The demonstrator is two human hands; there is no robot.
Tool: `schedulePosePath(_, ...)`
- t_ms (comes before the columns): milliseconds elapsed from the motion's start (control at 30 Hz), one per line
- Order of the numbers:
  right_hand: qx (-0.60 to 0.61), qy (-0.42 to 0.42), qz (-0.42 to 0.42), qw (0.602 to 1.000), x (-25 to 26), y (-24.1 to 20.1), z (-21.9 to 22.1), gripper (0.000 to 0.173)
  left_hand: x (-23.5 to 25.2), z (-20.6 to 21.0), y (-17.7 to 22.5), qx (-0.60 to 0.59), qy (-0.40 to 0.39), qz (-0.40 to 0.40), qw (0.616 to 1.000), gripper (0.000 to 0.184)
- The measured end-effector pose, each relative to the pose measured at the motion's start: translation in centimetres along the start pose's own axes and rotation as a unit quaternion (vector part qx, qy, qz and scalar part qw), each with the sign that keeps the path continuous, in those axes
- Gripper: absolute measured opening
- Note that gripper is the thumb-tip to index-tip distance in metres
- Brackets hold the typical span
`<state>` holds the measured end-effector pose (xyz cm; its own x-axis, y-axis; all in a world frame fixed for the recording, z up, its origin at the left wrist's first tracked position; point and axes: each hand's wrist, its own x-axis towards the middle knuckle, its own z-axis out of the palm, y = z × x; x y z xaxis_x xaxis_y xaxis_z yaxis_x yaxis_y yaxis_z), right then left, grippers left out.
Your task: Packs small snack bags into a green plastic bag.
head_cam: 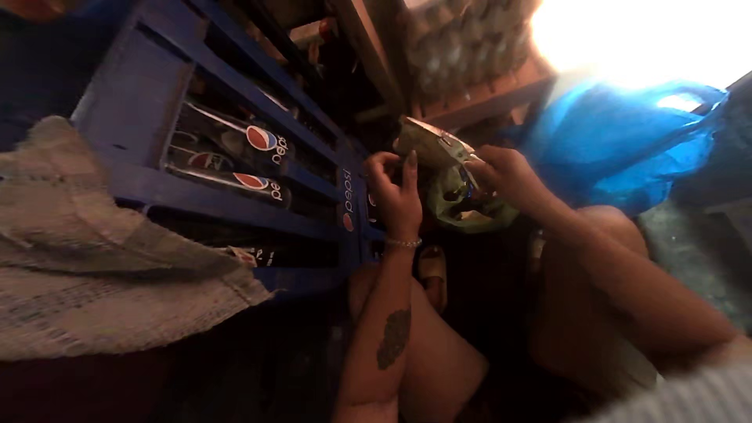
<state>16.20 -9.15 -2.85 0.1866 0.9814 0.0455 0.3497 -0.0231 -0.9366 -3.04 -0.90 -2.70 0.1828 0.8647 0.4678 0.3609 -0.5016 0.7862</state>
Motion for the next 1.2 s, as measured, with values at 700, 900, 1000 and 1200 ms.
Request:
schedulePosePath(700, -0.103, 0.063, -0.185, 0.975, -0.7, 0.1, 0.1, 0.026, -1.0, 4.0, 1.1, -0.247, -0.142, -0.166, 0.944, 0.026)
schedulePosePath(900, -0.016, 0.168, -0.220, 0.961, 0.4, -0.1, -1.5, 0.017, -1.9, 3.6, 2.0, -0.065, -0.242, -0.128, 0.960, 0.026)
schedulePosePath(1000, 0.009, 0.135, -0.198, 0.971, 0.7, 0.1, -1.6, 0.017, -2.1, 3.6, 2.3, -0.038, -0.265, -0.098, 0.958, 0.025)
schedulePosePath(1200, 0.080, 0.086, -0.177, 0.977, 0.7, -0.4, -2.4, 0.010, -2.3, 3.5, 2.0, -0.041, -0.266, -0.014, 0.963, 0.019)
